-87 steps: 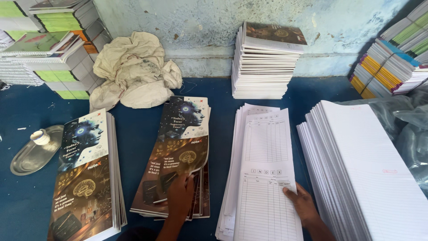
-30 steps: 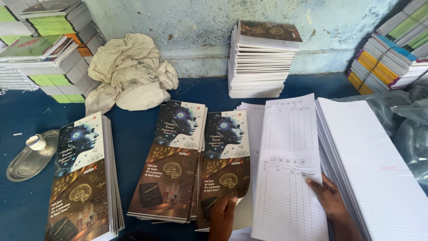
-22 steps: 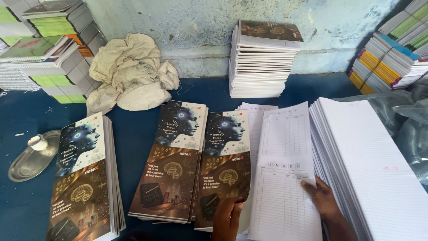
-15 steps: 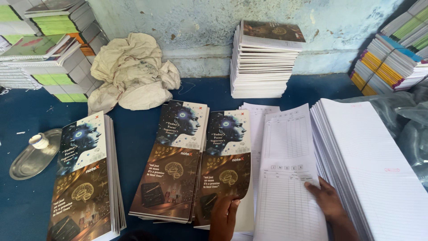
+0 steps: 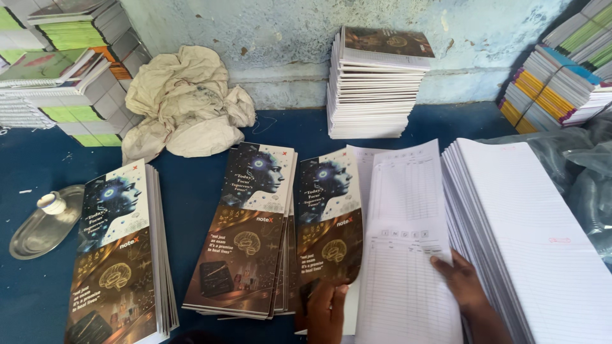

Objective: The person assembles notebooks by placing printed index pages between stacks of lined paper and then covering them with printed front covers. The person repeats this process multiple times, stacking the completed notebooks on the floor.

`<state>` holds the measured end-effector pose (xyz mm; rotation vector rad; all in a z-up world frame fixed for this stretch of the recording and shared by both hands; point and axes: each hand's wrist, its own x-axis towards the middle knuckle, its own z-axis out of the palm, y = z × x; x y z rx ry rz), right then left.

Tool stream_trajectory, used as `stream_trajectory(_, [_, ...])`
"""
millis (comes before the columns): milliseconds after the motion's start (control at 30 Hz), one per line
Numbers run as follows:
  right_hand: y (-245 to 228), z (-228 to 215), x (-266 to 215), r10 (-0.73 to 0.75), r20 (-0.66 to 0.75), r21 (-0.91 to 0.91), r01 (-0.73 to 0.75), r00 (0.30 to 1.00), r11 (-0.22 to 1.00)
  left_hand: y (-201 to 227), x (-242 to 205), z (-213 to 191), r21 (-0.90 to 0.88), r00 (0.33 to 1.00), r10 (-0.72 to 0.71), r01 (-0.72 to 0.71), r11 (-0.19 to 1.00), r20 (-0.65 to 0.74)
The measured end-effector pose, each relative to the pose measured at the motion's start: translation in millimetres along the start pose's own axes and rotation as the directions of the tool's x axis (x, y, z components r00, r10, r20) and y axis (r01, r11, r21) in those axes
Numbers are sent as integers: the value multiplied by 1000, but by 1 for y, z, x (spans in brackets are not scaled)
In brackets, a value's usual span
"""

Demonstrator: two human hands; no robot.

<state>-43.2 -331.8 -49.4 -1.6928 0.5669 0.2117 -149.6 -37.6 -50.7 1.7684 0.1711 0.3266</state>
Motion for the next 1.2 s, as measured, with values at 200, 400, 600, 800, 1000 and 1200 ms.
stream_trajectory(200, [28,29,14,-116,51,166,106,992,980,9,-10,6,5,988,144,-145,989,47])
stream_trajectory(400, [39,40,19,-117,30,118,113,993,987,1,-13,9,-31,964,200,-198,980,177])
stream_trajectory(600, [36,48,16,-22,34,142,17,999,990,-27,-22,29,-23,945,196,-197,980,262])
stream_trajectory(800, [35,51,15,-24,81,153,11,996,988,-71,10,28,-74,953,258,-249,966,160])
stream_trajectory(1000, [42,49,21,-78,104,169,59,992,984,-131,100,-9,138,971,-202,219,966,-124])
stream_trajectory(1200, [37,53,22,-45,119,185,22,992,982,-179,143,-21,-73,850,-524,526,847,52])
